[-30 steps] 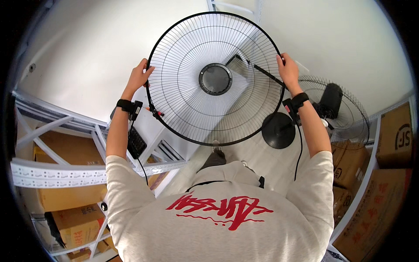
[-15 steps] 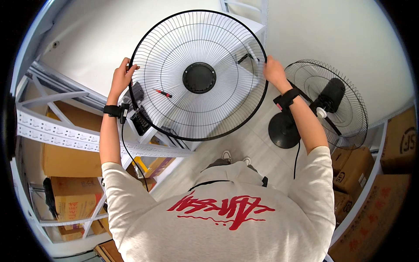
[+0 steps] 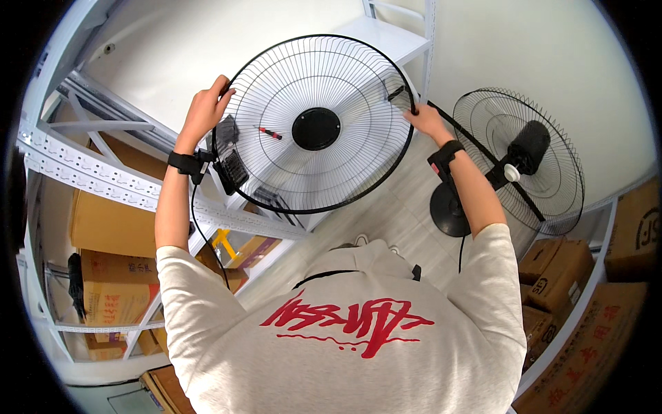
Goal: The person assembles a standing fan by attaching the front grille, securing it with a screwdriver, and adjusting the neck joint. The person uses a screwdriver to tighten screws on the fan's grille and neck.
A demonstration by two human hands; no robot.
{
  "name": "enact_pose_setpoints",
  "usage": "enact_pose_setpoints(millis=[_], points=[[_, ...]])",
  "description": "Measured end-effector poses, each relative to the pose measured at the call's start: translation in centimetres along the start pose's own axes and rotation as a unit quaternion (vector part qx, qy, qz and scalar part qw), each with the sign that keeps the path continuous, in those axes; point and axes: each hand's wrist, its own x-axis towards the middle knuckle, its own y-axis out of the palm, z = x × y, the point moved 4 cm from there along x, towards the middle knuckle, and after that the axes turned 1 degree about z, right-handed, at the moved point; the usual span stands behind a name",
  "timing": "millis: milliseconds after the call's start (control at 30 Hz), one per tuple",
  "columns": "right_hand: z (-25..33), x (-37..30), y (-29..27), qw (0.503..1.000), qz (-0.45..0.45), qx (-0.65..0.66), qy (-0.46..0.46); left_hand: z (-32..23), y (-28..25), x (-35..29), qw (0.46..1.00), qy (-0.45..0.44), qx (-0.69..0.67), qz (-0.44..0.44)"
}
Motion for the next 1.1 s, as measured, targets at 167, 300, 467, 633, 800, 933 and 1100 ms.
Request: enact_pose_setpoints(millis=[167, 300, 467, 633, 800, 933, 1100], points=[[4.6, -0.2, -1.9, 0.994, -0.048, 0.089, -0.046, -0.9, -0.1, -0.3, 0.999, 0.008, 0.035, 0.017], [4.2, -0.8, -2.7, 0.981, -0.129, -0.003, -0.144, -2.2, 0.5, -0.1, 0.999, 0.025, 0.025, 0.013], [2.9, -1.2, -2.7, 0.966, -0.198, -0.099, -0.131, -3.1, 1.7, 0.6, 0.999, 0.034, 0.012, 0.015], [3.2, -2.2, -4.2, 0.971, -0.193, -0.037, -0.135, -4.1, 2.2, 1.1, 0.996, 0.083, 0.028, 0.017], [4.9, -1.7, -5.5, 0.971, -0.136, -0.049, -0.189, -3.9, 3.7, 1.8, 0.99, 0.125, 0.058, 0.014], [4.6, -1.9, -5.3, 0.961, -0.152, -0.048, -0.226, -3.3, 4.7, 2.0, 0.984, 0.161, 0.074, -0.002], [2.7, -1.4, -5.4, 0.936, -0.222, -0.182, -0.203, -5.2, 5.4, 3.5, 0.992, 0.111, 0.013, 0.061]])
